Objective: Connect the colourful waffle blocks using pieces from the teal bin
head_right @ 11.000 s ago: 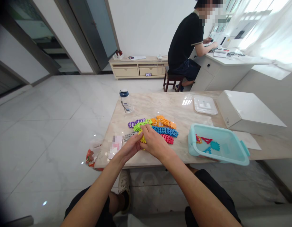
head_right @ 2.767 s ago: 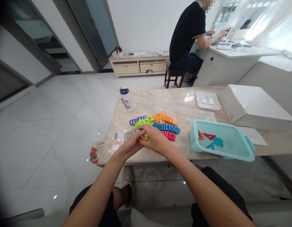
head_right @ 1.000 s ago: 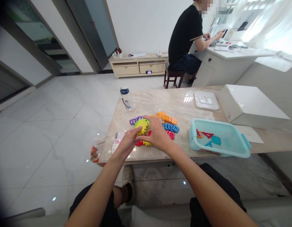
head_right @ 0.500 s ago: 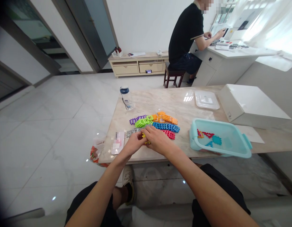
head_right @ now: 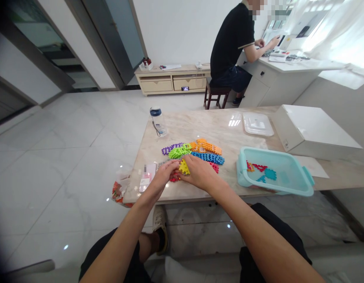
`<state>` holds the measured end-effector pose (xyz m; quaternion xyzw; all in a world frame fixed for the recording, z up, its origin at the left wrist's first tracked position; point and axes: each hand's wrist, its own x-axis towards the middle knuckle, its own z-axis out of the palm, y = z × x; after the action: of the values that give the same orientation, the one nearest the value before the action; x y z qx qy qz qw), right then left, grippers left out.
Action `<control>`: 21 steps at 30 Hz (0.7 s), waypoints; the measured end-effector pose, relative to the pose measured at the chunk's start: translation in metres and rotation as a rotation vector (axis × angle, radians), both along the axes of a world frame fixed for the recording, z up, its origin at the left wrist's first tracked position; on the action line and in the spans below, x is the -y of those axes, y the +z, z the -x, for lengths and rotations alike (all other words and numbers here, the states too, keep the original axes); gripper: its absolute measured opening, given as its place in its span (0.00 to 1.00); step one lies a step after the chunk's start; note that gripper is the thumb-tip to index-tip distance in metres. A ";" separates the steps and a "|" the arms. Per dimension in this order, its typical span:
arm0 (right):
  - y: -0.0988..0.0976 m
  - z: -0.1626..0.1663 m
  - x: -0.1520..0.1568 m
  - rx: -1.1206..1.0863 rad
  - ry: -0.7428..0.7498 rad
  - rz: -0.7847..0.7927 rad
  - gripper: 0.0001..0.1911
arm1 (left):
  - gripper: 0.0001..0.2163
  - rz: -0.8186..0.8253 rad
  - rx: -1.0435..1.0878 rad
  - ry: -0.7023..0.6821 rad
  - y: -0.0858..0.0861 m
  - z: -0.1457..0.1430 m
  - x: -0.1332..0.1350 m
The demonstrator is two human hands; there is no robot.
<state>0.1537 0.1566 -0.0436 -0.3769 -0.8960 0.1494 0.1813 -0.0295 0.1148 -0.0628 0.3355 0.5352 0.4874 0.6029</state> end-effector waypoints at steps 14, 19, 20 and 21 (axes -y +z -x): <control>-0.037 -0.093 -0.063 0.176 -0.317 0.045 0.16 | 0.14 0.015 0.175 0.120 0.009 0.005 -0.019; -0.068 -0.091 -0.081 0.166 -0.299 0.167 0.19 | 0.13 -0.011 0.246 0.138 0.019 0.009 -0.022; -0.073 -0.088 -0.085 0.161 -0.285 0.178 0.20 | 0.13 -0.015 0.250 0.144 0.020 0.012 -0.022; -0.077 -0.084 -0.088 0.162 -0.274 0.183 0.21 | 0.13 -0.017 0.253 0.150 0.020 0.014 -0.021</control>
<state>0.2378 0.2447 -0.1204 -0.5210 -0.8307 0.1734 0.0921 -0.0435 0.1358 -0.0426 0.2358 0.4744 0.5738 0.6245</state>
